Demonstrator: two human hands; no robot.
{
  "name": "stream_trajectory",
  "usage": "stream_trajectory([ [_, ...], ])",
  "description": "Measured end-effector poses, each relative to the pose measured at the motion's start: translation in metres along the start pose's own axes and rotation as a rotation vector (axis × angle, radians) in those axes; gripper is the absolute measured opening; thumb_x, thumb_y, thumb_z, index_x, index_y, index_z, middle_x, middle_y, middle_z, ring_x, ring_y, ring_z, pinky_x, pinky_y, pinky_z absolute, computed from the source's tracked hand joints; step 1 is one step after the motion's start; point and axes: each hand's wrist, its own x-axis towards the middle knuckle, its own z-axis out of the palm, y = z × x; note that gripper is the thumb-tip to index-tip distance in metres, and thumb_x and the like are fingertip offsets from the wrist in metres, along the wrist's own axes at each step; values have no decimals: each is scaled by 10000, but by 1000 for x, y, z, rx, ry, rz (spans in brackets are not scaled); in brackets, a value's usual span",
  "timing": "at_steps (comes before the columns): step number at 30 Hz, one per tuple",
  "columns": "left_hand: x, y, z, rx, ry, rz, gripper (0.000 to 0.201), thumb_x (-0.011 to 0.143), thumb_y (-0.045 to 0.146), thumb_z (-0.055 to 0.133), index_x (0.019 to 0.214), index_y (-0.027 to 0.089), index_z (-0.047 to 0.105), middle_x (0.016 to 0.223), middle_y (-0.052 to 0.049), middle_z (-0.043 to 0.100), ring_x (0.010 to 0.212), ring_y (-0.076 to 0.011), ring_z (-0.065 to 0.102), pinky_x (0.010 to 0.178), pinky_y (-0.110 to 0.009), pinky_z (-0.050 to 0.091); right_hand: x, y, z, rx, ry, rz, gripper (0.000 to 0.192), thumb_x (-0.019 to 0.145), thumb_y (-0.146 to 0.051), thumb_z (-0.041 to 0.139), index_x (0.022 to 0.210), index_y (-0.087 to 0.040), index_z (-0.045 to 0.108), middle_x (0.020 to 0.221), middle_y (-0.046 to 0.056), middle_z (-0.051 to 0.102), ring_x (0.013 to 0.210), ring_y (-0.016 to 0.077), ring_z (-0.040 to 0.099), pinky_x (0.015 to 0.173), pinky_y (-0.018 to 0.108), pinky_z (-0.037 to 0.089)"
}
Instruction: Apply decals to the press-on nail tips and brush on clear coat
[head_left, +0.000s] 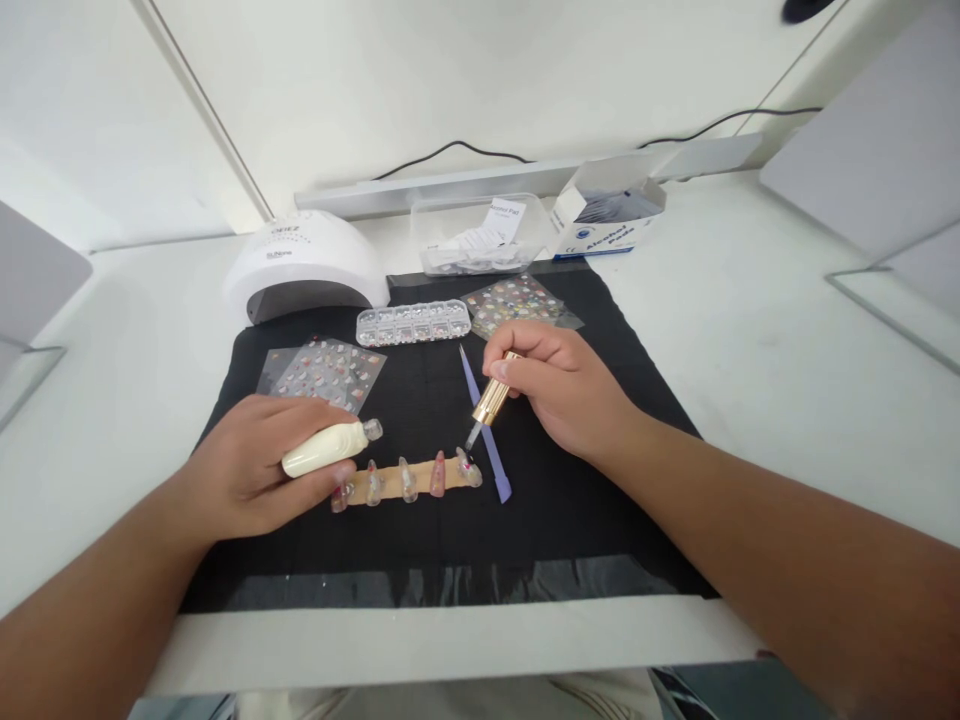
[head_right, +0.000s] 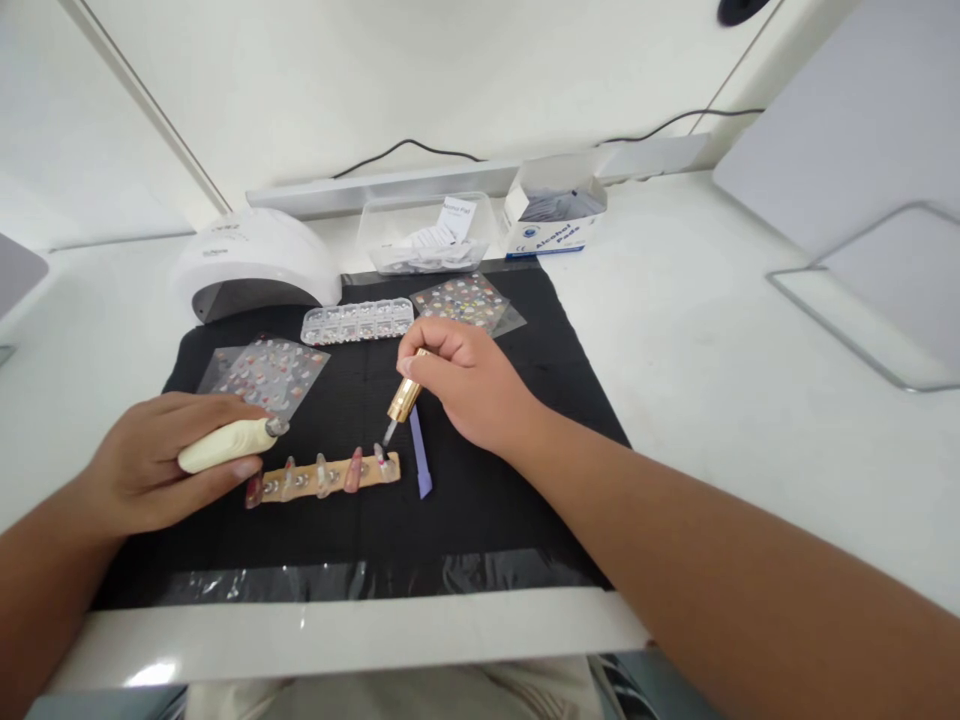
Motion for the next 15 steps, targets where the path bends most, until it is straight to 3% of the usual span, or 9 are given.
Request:
stream_trajectory([
  [7, 2, 0, 0, -1, 4, 2, 100, 984, 241, 533, 1069, 215, 578, 731, 26, 681, 570, -122, 614, 559, -215, 462, 0, 1, -3, 145, -20, 71, 78, 693, -181, 579, 616, -186, 576, 528, -43, 486, 487, 100, 388, 504, 280, 280],
  [15, 1, 0, 0, 9, 0, 4, 99, 986, 249, 531, 1064, 214, 580, 731, 19, 679, 566, -130, 606, 554, -228, 455, -1, -2, 3, 73, -2, 47, 101, 692, -157, 590, 594, -180, 593, 542, -45, 494, 528, 101, 395, 518, 284, 273],
])
